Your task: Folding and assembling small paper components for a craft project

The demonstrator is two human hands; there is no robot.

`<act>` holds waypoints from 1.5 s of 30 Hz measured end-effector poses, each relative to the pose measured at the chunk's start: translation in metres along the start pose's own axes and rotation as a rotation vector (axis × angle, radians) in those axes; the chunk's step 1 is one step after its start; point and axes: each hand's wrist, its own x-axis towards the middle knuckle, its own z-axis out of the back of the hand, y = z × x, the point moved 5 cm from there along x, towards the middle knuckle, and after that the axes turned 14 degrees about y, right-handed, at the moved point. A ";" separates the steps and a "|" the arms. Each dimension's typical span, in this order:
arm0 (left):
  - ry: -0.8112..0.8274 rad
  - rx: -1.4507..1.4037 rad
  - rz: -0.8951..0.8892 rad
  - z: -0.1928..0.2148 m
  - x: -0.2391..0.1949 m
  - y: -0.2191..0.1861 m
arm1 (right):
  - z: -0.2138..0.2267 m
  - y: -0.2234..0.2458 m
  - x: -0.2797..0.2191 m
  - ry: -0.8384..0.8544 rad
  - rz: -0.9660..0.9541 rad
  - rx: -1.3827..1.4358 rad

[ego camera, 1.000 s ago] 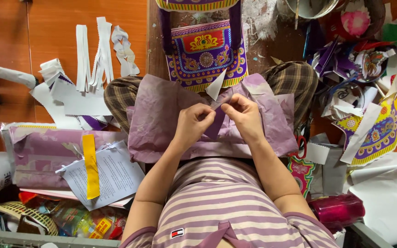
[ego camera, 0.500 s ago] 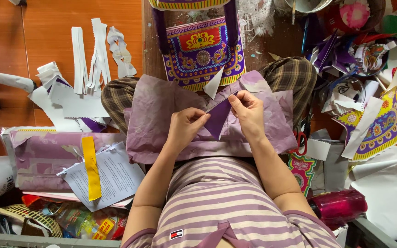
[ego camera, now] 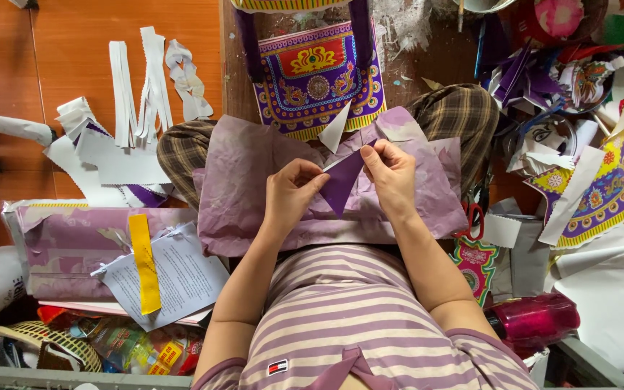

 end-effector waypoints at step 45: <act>0.400 -0.438 -0.061 0.020 0.006 0.016 | 0.015 -0.015 -0.002 0.430 -0.013 0.232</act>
